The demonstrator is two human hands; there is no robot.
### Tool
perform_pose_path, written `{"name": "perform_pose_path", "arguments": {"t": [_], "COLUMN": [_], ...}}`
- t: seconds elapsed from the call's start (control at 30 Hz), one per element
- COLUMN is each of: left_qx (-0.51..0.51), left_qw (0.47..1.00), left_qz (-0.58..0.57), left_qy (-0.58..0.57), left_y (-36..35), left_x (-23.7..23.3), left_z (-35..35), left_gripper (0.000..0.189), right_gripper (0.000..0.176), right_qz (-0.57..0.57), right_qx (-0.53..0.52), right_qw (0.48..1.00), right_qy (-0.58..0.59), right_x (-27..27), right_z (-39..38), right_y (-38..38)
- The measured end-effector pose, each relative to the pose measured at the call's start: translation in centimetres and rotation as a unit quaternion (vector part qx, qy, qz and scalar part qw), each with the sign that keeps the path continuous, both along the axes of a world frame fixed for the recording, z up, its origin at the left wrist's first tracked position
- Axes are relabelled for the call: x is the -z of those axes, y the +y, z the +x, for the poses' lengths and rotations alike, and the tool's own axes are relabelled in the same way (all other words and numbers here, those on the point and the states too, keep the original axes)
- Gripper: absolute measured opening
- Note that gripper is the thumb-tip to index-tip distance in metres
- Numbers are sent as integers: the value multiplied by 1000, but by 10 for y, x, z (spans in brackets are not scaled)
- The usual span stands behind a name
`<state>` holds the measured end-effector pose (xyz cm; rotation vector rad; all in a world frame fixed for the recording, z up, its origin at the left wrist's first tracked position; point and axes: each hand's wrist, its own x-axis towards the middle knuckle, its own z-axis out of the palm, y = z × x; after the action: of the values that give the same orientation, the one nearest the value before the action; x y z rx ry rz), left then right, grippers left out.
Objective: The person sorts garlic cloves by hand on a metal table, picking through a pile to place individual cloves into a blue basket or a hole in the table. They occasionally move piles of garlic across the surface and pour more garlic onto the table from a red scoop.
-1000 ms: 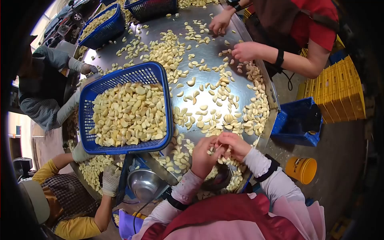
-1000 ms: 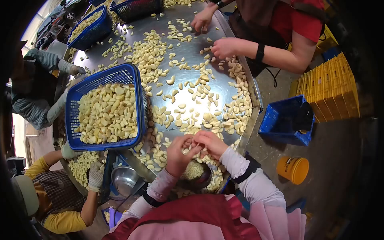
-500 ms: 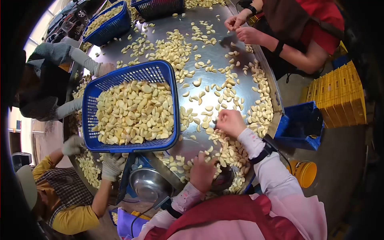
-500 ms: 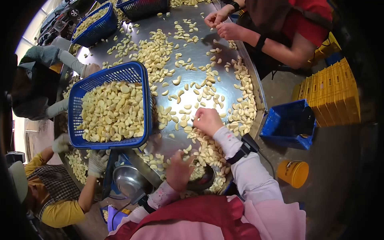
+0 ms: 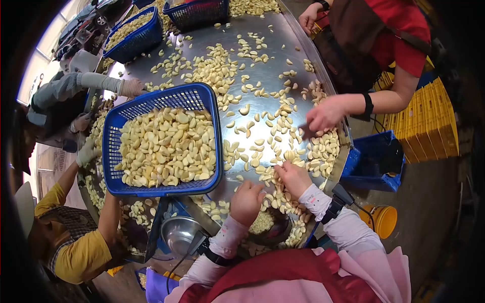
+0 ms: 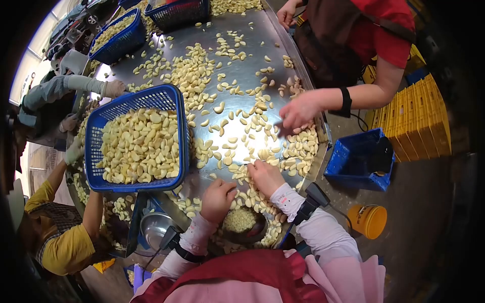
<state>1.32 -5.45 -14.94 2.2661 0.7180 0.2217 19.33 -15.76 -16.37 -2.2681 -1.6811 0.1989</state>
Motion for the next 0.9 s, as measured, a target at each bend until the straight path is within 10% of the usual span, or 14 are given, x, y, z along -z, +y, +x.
{"name": "perform_pose_path", "arguments": {"t": [0.17,0.23,0.43,0.57,0.67,0.83,0.9], "left_qx": [14,26,29,-27,-24,-33,-58], "left_qw": [999,960,995,997,997,976,959], "left_qz": [-33,65,-16,-50,-22,-186,-227], "left_qy": [-31,-271,-99,-54,-76,-109,-160], "left_y": [-12,-18,-9,6,6,-4,-8], "left_x": [5,9,11,-2,4,-12,-4], "left_z": [-1,11,-13,-33,-21,32,42], "left_gripper": [18,17,20,23,26,34,39], "right_gripper": [15,20,28,19,15,20,20], "right_qz": [285,410,361,101,-68,-29,54], "right_qx": [29,-47,-97,107,-1,47,126], "right_qw": [946,888,902,986,996,993,788], "right_qy": [153,202,218,81,50,104,600], "right_x": [-108,-145,-145,-69,-18,-23,-27], "right_z": [-32,-58,-85,8,51,47,31], "right_y": [79,130,172,68,11,6,6]}}
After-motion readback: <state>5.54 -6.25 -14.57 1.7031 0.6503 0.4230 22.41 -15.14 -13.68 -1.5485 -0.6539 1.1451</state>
